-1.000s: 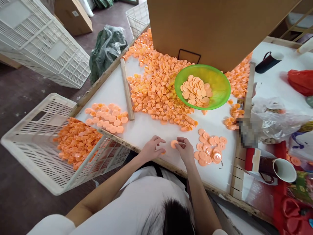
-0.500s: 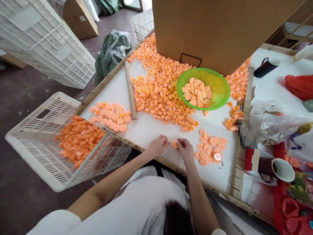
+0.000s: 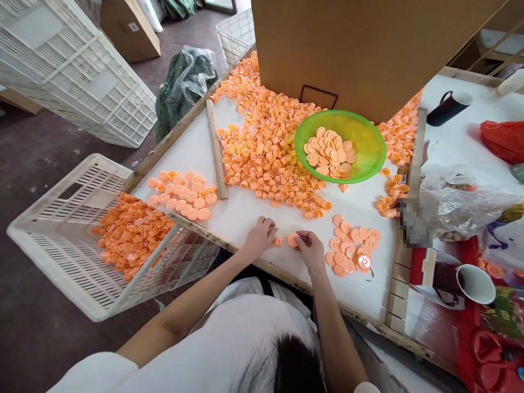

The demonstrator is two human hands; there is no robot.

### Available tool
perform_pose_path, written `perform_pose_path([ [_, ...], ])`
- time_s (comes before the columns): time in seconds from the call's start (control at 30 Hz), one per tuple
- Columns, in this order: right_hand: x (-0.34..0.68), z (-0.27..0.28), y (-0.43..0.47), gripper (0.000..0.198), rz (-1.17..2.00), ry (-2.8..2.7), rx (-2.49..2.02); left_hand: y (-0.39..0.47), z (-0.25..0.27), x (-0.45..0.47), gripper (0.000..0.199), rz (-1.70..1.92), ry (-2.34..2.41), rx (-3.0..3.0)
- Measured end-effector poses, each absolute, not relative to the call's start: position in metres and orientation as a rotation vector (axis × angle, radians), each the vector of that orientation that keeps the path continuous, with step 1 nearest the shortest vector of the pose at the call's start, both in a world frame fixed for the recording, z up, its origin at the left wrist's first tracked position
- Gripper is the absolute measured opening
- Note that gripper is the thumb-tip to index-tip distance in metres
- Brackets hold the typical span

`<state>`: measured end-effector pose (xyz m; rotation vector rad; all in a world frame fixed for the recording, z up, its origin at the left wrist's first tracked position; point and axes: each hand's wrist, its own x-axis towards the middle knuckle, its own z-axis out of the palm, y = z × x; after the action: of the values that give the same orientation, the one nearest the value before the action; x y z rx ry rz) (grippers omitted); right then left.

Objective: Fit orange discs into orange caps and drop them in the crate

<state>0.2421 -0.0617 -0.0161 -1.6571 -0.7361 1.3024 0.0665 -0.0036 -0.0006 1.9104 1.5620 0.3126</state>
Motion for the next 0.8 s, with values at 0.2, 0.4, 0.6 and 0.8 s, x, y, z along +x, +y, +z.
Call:
perform_pose_path([
  [0.2,0.225,-0.005,-0.055,0.034,1.393,-0.816,-1.622,-0.004,0.005,0.049,0.024,0.397,1.381,1.625],
  [0.4,0.206,0.001,-0.048,0.027,1.481,-0.975,-1.749,-0.016,-0.004,0.047,0.02,0.337,1.177,1.326],
  [0.6,0.211,-0.005,-0.038,0.023,1.479,-1.179,-1.865,-0.009,-0.016,0.048,0.016,0.29,1.193,1.24],
  [0.8,0.218,-0.006,-0.028,0.018,1.433,-1.345,-1.937,0.003,-0.019,0.049,0.015,0.199,1.177,1.205],
])
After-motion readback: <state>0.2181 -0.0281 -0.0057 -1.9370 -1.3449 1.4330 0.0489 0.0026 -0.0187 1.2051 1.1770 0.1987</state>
